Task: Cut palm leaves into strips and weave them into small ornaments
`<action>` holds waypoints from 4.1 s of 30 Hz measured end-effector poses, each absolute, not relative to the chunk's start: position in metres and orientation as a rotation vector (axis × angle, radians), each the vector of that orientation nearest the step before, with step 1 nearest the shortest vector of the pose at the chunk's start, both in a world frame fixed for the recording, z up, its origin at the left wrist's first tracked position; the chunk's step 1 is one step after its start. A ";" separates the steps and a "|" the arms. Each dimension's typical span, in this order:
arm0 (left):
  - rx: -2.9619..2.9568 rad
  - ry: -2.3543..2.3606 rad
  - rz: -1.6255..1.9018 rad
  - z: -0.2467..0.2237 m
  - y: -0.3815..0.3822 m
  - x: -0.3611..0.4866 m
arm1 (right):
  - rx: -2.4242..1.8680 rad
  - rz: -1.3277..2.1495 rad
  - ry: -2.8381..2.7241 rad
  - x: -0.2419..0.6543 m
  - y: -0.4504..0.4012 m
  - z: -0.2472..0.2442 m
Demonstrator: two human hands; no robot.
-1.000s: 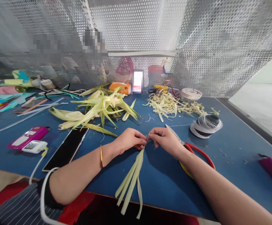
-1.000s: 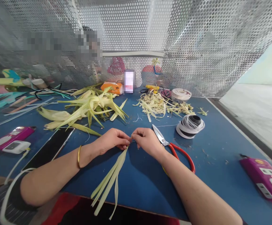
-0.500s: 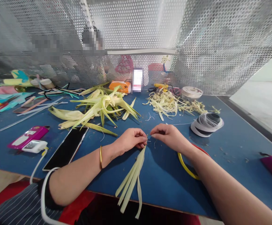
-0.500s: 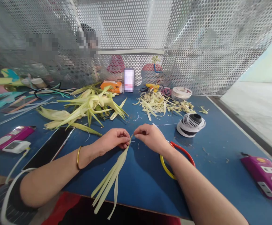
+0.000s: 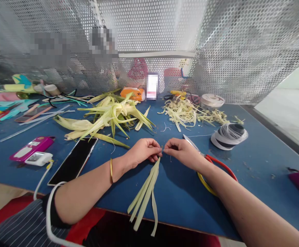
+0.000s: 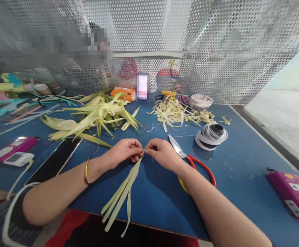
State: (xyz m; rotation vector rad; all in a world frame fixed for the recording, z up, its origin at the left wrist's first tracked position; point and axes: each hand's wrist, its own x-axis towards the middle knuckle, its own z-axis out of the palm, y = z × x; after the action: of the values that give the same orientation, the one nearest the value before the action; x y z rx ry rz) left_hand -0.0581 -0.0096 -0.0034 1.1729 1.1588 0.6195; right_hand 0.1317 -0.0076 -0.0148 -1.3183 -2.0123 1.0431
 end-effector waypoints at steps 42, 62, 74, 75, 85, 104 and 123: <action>2.452 1.285 0.781 -0.020 -0.011 -0.062 | -1.258 1.064 -1.926 0.122 -0.009 -0.024; 2.558 1.152 1.069 -0.024 -0.010 -0.062 | -1.201 0.922 -1.923 0.124 -0.004 -0.029; 2.194 1.397 0.872 -0.014 -0.004 -0.066 | -1.240 0.963 -2.029 0.130 -0.003 -0.021; 2.163 1.431 0.856 -0.013 -0.002 -0.067 | -1.234 0.961 -2.047 0.131 -0.003 -0.021; 2.076 1.700 0.642 -0.011 0.004 -0.072 | -1.166 1.007 -2.197 0.139 -0.005 -0.013; 1.123 0.908 0.778 -0.012 0.002 -0.066 | -0.948 1.345 -1.883 0.130 -0.008 -0.022; 1.330 1.084 0.750 -0.024 0.005 -0.069 | -0.983 1.188 -2.026 0.129 -0.010 -0.016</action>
State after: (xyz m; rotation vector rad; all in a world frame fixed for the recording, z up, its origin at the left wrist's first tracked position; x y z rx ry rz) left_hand -0.0687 0.0047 -0.0241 1.3295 1.0842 0.7503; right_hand 0.1292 -0.0105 -0.0160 -0.9829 -2.0256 1.1881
